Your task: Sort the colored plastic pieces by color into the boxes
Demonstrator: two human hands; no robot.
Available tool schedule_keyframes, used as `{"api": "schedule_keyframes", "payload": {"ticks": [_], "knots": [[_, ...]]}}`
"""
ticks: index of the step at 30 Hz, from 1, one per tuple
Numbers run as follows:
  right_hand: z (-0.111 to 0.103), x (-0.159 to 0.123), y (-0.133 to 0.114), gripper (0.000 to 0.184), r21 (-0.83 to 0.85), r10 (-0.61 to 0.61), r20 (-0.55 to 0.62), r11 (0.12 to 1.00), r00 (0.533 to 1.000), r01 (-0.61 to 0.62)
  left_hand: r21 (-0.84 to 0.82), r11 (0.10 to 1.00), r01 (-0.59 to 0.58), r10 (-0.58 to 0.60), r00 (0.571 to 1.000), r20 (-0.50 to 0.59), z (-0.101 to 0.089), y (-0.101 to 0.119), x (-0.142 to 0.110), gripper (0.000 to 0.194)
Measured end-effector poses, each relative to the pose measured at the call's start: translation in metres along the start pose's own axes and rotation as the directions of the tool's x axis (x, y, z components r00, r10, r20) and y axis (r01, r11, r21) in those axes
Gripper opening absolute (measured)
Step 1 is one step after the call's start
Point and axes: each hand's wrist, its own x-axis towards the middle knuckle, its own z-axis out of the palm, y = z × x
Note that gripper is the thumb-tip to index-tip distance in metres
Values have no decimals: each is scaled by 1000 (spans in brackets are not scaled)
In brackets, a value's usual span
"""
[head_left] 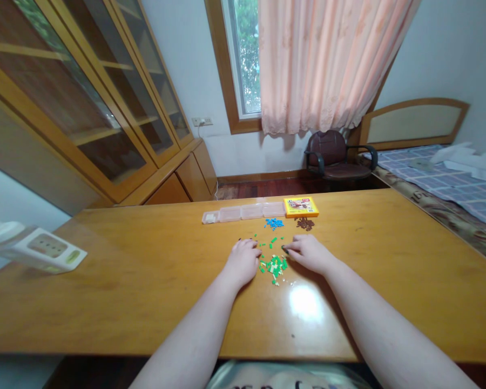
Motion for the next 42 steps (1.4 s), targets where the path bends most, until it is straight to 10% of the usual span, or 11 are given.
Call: {"api": "schedule_keyframes", "payload": {"ticks": [10,20,29,42], "knots": [[6,0,-5,31,78,-94,-39,992,995,96,-62,990,-123,127,990,62,6,10,-4,46],[11,-1,-8,31,116,-160,-27,980,987,162,17,1000,20,-20,1000,-20,-8,-2,-3,32],[10,4,-12,34,-13,-45,-46,999,998,45,33,996,-79,78,997,22,-5,0,-4,33],[15,2,-16,25,70,-241,-9,968,971,241,61,998,-8,-1,991,137,1,4,-4,48]]}}
